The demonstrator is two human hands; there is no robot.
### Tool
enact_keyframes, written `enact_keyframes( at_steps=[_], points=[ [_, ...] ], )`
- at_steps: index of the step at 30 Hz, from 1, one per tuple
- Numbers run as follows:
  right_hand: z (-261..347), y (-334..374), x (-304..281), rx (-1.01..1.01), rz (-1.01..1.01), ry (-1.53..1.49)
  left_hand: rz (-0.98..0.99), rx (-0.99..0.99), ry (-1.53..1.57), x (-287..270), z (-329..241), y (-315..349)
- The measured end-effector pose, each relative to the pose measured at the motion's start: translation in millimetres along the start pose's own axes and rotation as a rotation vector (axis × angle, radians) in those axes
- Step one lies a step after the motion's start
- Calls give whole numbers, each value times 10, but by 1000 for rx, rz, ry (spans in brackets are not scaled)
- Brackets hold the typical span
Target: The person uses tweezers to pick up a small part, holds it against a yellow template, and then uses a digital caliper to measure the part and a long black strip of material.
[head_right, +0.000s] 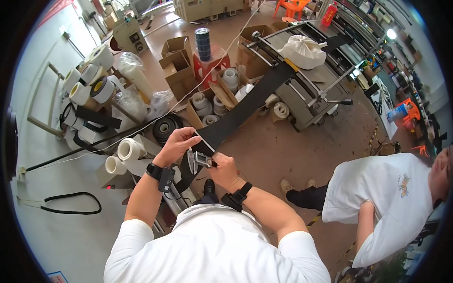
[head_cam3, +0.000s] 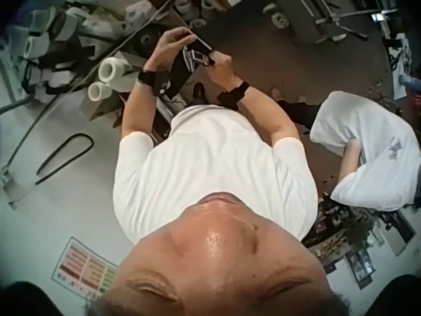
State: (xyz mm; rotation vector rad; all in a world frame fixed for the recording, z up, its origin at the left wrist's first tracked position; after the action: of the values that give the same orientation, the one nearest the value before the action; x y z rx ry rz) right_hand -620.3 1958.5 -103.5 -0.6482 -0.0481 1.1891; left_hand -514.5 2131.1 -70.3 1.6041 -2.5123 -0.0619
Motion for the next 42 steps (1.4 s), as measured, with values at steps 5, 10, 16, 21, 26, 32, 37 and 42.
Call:
enact_keyframes(
  at_steps=[5,10,16,21,26,32,37,42],
  points=[
    [43,-142,74,153,-97,27,70,-177,54,-265,242,226],
    [205,-396,64,366,-79,18,-6,-266,14,-684,919,538],
    [148,-590,2,105,212,483,-299,-30,-526,-753,1038,566],
    [390,-959,309,-278,438,845,-421,129,-913,-392,952,635],
    [354,-1004,648,-440,734,1076,-373,78,-906,-241,714,631],
    [324,-1082,686,-586,803,1169,-345,37,-893,-305,557,602],
    [376,-1153,705,-718,948,1210,-316,-7,-885,-327,556,600],
    [466,-1238,727,-902,967,1192,-334,65,-884,-364,527,635]
  ],
)
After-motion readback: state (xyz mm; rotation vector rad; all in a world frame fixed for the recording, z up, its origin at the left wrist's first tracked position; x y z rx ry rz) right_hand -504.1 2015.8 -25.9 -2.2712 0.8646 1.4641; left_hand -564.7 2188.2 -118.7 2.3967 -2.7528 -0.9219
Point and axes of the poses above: each hand's wrist, its own y-axis away from the middle knuckle, its own x-axis out of the palm, z = x × y, the point moved 2 cm from there along -y, towards the middle knuckle, and after that the axes turned 12 degrees about -z, right-handed, at the moved point
